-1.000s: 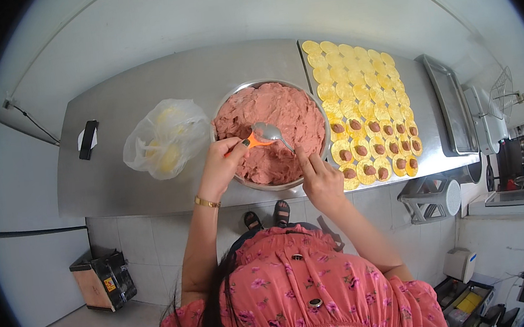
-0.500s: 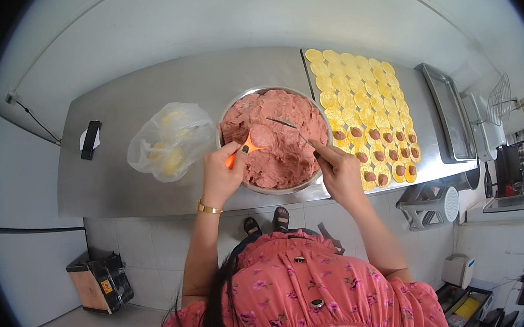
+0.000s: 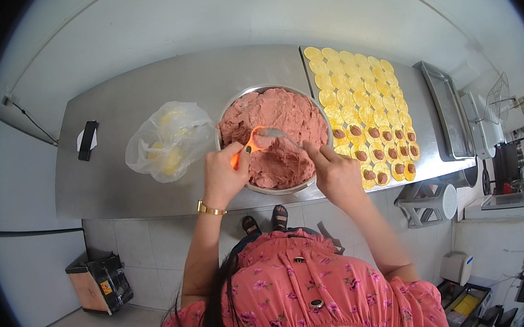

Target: The person scoops pink frosting from a large metal bowl using an orange spatula and a metal spoon, then places dollops into yellow cupcake liners arranged on a tray. The process is repeated continuously across the tray.

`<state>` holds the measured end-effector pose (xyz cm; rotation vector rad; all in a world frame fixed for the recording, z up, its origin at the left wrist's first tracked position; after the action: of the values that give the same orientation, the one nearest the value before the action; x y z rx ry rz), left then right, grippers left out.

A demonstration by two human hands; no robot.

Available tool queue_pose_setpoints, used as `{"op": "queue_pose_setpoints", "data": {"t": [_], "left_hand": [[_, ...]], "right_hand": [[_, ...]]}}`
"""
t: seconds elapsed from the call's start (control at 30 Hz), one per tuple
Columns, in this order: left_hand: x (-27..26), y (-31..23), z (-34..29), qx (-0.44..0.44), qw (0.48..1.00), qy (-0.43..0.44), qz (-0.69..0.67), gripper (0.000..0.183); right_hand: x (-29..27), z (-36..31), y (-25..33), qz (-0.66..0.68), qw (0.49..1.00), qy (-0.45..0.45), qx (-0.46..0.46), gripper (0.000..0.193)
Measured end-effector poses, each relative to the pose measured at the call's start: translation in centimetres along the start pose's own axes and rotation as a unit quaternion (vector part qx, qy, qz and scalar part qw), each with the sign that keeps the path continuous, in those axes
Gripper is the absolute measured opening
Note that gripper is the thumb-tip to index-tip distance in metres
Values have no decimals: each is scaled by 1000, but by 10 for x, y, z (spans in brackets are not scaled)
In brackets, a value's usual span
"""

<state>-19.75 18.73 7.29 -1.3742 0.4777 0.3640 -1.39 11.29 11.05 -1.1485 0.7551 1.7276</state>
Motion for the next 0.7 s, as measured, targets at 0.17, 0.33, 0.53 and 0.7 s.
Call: {"op": "queue_pose_setpoints", "data": {"t": [0.17,0.33,0.53,0.7], "left_hand": [[4,4,10,15,1000,2,22,12],[4,-3,14,76,994,-28,76,10],[13,-16,15,131,971,-58,190,14],[24,-23,20,132,969,-79,195,13]], "right_hand": [[-2,16,12,-51,993,14,-101,53],[-1,30,3,-79,991,49,-92,44],[32,37,-39,210,973,72,60,24],[84,-13,-69,705,589,112,380,17]]}}
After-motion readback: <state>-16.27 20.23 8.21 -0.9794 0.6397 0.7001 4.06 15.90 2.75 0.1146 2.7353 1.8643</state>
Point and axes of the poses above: each hand's wrist, its own z-axis towards the middle knuckle, its own x-axis out of the palm, y = z × x, the point moved 9 cm from there along z, towards the middle knuckle, and after that the axes turned 11 degrees about -x, right-handed, at the moved point
